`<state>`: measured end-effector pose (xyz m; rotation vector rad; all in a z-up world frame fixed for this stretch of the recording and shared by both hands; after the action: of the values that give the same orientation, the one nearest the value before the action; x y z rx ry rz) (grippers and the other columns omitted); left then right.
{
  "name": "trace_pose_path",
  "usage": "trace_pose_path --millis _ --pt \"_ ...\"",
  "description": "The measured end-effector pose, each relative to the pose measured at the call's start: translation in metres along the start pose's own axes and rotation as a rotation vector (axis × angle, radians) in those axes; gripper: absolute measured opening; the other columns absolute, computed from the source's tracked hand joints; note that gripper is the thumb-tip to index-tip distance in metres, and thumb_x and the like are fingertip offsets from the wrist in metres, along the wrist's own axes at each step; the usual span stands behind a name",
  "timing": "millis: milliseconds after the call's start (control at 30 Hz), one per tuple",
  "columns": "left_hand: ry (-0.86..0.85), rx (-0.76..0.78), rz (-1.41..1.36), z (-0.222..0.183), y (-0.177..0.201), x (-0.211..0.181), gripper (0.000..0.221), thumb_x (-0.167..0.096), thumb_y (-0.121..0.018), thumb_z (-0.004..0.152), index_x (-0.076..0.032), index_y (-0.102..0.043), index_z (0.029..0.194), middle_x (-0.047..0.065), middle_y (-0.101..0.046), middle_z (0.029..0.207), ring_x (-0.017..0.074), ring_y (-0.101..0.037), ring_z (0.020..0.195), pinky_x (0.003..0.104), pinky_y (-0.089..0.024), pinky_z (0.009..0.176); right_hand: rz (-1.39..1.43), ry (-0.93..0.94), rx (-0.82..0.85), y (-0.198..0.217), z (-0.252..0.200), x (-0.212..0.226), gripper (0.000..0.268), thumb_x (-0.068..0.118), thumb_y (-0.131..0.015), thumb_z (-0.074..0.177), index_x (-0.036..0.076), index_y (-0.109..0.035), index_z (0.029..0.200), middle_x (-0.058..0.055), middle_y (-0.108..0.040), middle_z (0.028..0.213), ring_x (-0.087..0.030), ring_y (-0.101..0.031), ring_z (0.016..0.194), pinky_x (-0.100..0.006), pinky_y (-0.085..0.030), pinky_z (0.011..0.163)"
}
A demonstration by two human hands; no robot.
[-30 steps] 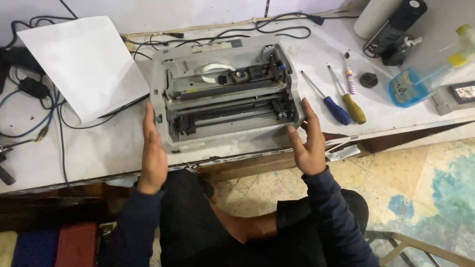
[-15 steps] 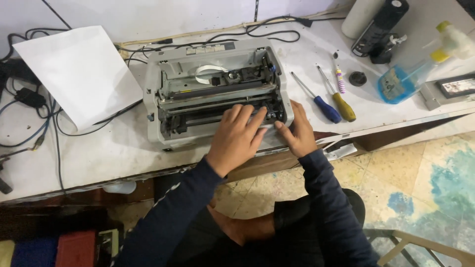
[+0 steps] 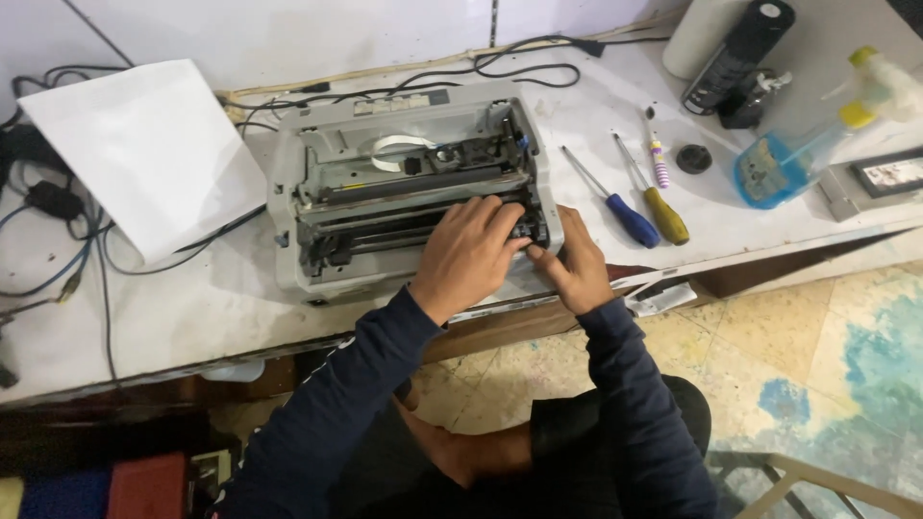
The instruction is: A person disassembles a printer by removing screws and internal components using a screwdriver.
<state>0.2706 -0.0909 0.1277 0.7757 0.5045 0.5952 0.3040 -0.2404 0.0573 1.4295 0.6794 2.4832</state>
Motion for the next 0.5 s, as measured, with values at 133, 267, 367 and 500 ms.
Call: trace_pose_path --millis 133,267,367,500 --pt "-0.080 -0.047 0.082 0.004 -0.004 -0.009 0.030 -0.018 -0.065 0.100 -0.002 -0.058 0.124 0.009 -0.050 0.090 0.0311 -0.055 0.074 0.043 -0.046 0.067 0.014 0.004 -0.010 0.005 -0.003 -0.002 0.063 0.044 -0.070 0.095 0.006 -0.056 0.144 -0.017 -0.056 0.137 -0.039 -0.056 0.128 -0.055 -0.041 0.107" --pt "-0.127 -0.154 0.135 -0.007 0.007 -0.013 0.036 -0.017 -0.068 0.096 -0.002 -0.060 0.127 0.009 -0.053 0.093 0.0327 -0.058 0.080 0.045 -0.048 0.066 0.033 0.053 -0.017 -0.002 -0.001 -0.006 0.060 0.024 -0.073 0.094 -0.005 -0.052 0.143 -0.034 -0.054 0.132 -0.053 -0.051 0.128 -0.063 -0.037 0.109" --pt "-0.129 -0.169 0.149 -0.013 0.012 -0.015 0.039 -0.021 -0.066 0.100 -0.002 -0.058 0.133 0.007 -0.051 0.094 0.0294 -0.055 0.084 0.040 -0.047 0.072 0.033 0.001 0.005 0.000 0.000 -0.007 0.062 0.029 -0.071 0.094 0.001 -0.051 0.145 -0.029 -0.055 0.130 -0.049 -0.053 0.126 -0.062 -0.038 0.107" --pt "-0.054 -0.143 0.187 -0.024 0.036 -0.022 0.063 -0.033 -0.069 0.096 -0.003 -0.049 0.147 0.014 -0.053 0.111 0.0323 -0.052 0.104 0.044 -0.044 0.090 0.014 -0.064 0.022 0.000 0.000 -0.009 0.059 0.033 -0.068 0.097 0.007 -0.049 0.146 -0.024 -0.057 0.124 -0.047 -0.055 0.121 -0.059 -0.041 0.102"
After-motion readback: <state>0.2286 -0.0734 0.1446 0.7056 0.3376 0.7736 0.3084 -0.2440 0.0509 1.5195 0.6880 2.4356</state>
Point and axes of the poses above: each hand's wrist, its own z-axis towards the middle knuckle, its own y-axis out of the back of the hand, x = y × z, the point moved 8 cm from there along z, towards the middle knuckle
